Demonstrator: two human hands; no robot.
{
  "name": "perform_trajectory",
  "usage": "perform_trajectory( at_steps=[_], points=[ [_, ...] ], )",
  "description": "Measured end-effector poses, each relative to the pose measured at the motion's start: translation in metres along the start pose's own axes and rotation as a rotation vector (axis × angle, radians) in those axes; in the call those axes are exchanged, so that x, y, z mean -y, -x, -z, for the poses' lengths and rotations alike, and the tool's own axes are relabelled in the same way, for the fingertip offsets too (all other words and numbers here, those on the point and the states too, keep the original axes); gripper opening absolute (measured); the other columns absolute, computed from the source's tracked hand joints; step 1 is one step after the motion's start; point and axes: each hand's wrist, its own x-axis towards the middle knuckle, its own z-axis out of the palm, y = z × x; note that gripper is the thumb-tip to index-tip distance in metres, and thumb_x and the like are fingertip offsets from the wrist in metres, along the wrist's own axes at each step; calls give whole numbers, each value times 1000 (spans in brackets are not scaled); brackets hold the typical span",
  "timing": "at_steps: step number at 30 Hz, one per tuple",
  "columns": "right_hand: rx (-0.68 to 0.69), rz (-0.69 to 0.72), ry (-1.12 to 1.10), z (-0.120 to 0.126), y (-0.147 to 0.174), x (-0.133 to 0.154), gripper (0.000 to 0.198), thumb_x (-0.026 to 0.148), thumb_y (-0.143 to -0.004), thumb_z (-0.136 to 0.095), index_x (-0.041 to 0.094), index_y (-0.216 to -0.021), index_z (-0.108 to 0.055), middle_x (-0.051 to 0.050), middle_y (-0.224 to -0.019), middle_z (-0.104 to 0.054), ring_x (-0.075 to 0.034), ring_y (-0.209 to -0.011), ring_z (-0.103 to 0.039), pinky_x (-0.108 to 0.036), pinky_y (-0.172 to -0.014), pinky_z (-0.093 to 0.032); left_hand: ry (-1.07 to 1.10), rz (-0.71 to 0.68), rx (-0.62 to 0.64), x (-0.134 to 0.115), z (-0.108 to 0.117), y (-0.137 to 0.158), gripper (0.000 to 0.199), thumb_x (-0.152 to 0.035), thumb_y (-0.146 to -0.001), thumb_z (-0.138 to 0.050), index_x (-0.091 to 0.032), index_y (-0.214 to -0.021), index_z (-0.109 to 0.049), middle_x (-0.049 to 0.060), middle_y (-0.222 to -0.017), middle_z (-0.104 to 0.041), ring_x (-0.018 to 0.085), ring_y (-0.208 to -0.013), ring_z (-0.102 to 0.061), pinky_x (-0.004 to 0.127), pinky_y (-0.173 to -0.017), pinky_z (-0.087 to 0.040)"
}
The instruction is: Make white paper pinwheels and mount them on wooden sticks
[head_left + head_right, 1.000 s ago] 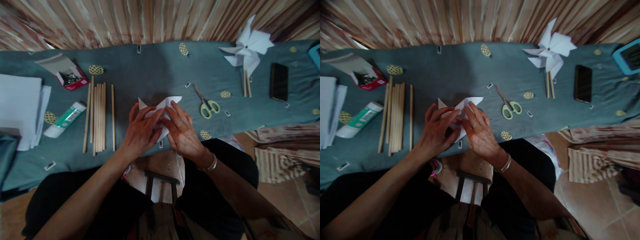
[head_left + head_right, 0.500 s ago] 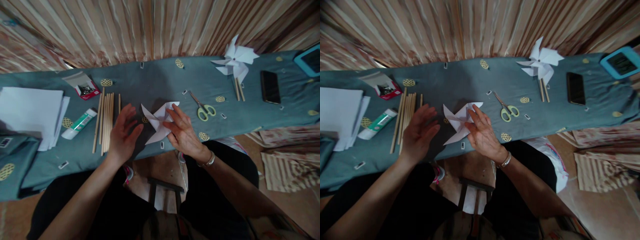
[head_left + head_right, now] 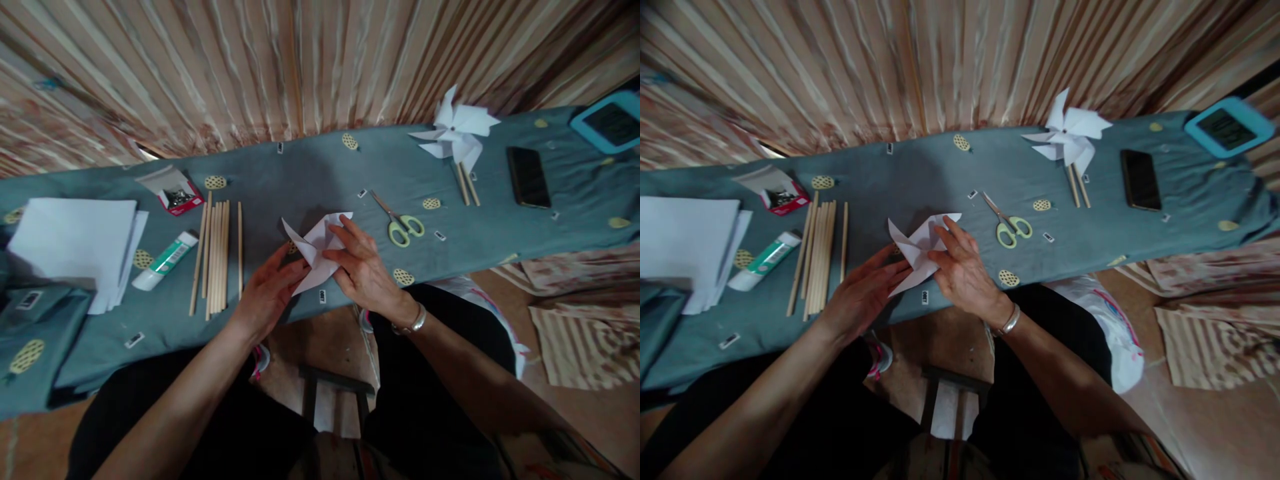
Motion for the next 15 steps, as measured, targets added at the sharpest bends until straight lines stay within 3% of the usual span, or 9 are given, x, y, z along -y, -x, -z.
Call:
perform_trajectory(
  at_steps=[6, 15],
  points=[
    [4, -28, -42, 3, 0, 1, 30, 14, -89, -48, 17, -107, -72, -13, -148, -51, -33, -149, -30, -55, -113, -36, 112, 95, -74, -6, -12, 1, 55, -25, -77, -74, -25, -129, -56, 3, -105, -75, 19, -98, -71, 29, -87, -53],
    [-3, -4, -11, 8, 1, 5, 27, 17, -92, -47, 15, -104, -72, -16, -144, -54, -34, -147, -33, -54, -112, -38, 182, 142, -133, -6, -23, -5, 57, -21, -71, -77, -23, -124, -56, 2, -98, -75, 15, -81, -70, 24, -74, -51]
  ],
)
